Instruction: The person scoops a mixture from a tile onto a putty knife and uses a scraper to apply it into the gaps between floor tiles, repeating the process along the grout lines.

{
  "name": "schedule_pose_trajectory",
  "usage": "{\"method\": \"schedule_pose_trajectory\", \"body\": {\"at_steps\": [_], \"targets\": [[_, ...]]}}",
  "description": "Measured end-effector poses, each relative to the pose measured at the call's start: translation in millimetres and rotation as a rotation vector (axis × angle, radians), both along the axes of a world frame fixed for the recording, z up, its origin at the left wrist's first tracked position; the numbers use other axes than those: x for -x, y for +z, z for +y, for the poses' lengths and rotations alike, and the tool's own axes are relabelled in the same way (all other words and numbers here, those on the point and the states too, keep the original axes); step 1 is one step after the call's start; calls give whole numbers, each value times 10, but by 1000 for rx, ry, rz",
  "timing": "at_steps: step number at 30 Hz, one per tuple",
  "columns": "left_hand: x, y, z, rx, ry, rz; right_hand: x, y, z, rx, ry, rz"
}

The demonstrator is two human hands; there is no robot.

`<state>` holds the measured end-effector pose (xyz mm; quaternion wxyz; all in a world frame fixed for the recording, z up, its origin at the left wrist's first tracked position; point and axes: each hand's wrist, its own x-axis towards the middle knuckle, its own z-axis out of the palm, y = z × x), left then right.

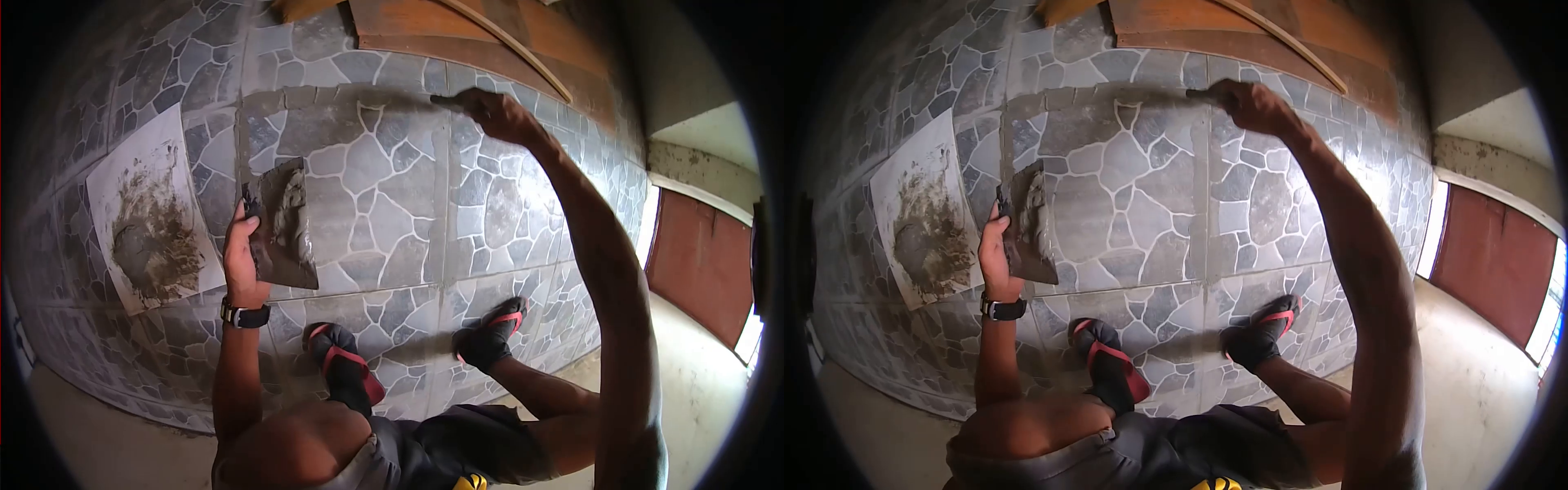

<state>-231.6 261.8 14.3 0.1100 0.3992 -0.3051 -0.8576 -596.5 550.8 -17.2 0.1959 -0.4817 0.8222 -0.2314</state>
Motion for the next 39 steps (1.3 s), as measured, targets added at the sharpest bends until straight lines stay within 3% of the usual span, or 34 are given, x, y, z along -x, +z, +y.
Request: {"method": "schedule_pose_trajectory", "body": {"at_steps": [4,7,10,11,16,17,19,20,26,29,33,35,36,38,39], "targets": [[76,98,113,-70,-93,69,26,-79,-256,-149,10,58],[142,241,193,0,-87,-19,62,-509,-207,47,99,211],[111,51,105,17,-73,-78,-236,-631,2,-39,89,305],[152,52,115,-1,-34,-81,-406,-783,165,-46,147,888],[397,196,186,1,-79,-23,-1599,-450,540,229,95,486],[470,276,226,9,-106,-3,-1834,-480,682,34,53,137],[543,287,257,-56,-153,79,-2286,-295,823,-67,71,473],[597,267,270,-67,-159,89,-2458,-320,869,-79,-15,44],[625,200,371,-95,-200,65,-3207,-86,1087,-111,-117,-22],[576,210,380,-91,-215,73,-3252,60,1236,-383,-88,-399],[467,132,338,-88,-186,53,-2931,379,1423,-262,-362,-899],[405,151,315,-56,-184,43,-2779,226,1657,-3,-348,-817],[390,165,289,-37,-183,44,-2581,446,1582,129,-494,-979],[321,138,200,-42,-155,64,-2256,767,1344,-286,-624,-842],[296,133,162,-38,-138,62,-2146,800,1307,-336,-645,-808]]}}
